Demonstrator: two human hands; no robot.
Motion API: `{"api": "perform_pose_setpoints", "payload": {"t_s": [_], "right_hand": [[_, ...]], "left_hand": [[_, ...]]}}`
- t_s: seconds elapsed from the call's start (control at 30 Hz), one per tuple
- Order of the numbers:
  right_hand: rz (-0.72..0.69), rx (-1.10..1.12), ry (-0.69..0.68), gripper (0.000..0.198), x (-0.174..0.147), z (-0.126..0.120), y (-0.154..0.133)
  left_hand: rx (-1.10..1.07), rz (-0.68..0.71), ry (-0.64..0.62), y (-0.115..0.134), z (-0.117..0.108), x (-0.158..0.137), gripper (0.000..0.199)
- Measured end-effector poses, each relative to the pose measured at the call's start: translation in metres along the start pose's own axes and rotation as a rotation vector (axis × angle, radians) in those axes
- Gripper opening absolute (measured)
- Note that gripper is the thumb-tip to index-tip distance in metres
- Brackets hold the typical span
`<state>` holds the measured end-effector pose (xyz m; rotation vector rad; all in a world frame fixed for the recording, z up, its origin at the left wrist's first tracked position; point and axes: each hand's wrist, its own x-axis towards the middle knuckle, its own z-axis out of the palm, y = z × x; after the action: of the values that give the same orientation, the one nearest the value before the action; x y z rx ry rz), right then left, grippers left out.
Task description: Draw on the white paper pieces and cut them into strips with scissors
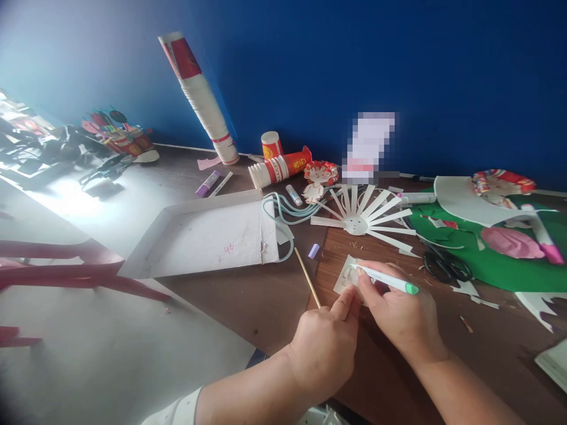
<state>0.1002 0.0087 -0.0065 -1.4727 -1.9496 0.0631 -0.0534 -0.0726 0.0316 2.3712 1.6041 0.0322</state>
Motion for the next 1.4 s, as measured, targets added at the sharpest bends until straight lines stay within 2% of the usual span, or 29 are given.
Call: {"api": "perform_pose_setpoints", "payload": {"t_s": [0.13,0.37,0.73,1.2,1.4], "right_hand": [[0.022,-0.002,-0.066,0.027,0.001,-0.0024,-0.0002],[-0.037,-0.055,0.014,0.026,0.0035,-0.0039,0.0003],[0.006,-0.053,-0.023,0.03,0.0045,-0.0074,-0.0027],[-0.083,-0.094,0.074,0.03,0.0077,-0.0075,-0.002],[-0.062,-0.096,0.082,0.031,0.0086,-0.0062,-0.001]], "left_hand": [[0.002,0.004,0.016,-0.0003,0.0003,-0.0006,0.067],[0.003,0.009,0.0,0.0,-0.0018,-0.0012,0.068],[0.038,0.004,-0.029,0.0011,-0.0033,-0.0011,0.066],[0.034,0.005,-0.047,0.0009,-0.0041,-0.0002,0.066],[0.017,0.003,-0.019,0.0008,-0.0013,-0.0007,0.066]]}}
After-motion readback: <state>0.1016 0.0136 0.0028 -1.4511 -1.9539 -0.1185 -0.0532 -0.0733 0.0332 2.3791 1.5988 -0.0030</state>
